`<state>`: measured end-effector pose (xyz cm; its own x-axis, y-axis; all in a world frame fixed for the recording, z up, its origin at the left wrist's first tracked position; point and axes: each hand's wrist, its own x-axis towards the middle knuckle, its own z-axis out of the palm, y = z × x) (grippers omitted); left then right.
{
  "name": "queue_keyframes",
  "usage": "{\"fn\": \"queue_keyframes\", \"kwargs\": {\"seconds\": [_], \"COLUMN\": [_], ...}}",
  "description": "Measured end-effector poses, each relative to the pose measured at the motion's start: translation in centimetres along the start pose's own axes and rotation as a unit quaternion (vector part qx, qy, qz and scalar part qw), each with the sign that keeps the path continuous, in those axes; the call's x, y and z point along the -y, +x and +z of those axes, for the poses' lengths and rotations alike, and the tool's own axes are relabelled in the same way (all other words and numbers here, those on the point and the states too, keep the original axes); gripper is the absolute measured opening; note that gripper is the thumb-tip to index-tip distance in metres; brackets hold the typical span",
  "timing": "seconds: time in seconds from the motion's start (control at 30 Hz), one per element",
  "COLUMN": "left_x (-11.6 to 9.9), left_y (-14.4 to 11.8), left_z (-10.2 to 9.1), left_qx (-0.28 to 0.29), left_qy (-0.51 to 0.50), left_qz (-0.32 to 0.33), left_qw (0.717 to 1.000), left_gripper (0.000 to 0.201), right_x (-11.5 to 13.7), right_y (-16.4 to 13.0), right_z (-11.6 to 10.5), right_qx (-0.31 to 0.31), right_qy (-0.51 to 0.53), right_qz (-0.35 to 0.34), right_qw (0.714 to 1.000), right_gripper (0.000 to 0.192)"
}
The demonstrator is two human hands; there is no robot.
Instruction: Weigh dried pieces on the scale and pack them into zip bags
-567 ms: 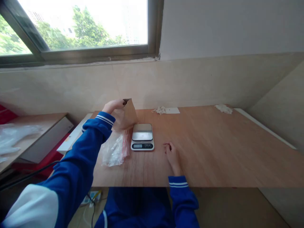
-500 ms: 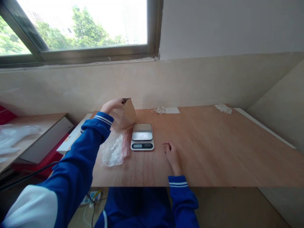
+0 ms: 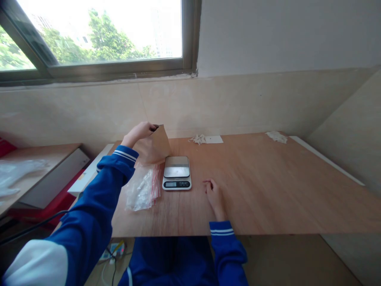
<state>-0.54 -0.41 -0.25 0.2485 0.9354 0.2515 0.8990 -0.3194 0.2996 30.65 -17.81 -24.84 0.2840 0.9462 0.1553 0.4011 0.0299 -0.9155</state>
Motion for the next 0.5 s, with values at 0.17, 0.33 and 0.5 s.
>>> {"fn": "queue_keyframes", "kwargs": {"seconds": [0.17,0.33,0.5], "left_x": [-0.4,0.4,0.6], "left_y": [0.1,0.2,0.2], "left_z": [-0.5,-0.6,-0.4], "left_qx": [0.024,0.042,0.010], "left_qy": [0.138,0.110,0.064], "left_qz": [0.006,-0.004,-0.014], "left_qw": [0.990,0.993,0.998], "left_gripper": [0.027,0.029,0.024], "right_x": [0.0,0.0,0.1], "right_y": [-0.1,-0.1,-0.1], "right_z": [0.1,0.1,0.0], "right_qx": [0.001,0.004,0.004], "right_qy": [0.005,0.015,0.012], "right_qz": [0.004,0.007,0.008], "right_qw": [1.000,1.000,1.000], "right_gripper": [0.032,0.031,0.032]}}
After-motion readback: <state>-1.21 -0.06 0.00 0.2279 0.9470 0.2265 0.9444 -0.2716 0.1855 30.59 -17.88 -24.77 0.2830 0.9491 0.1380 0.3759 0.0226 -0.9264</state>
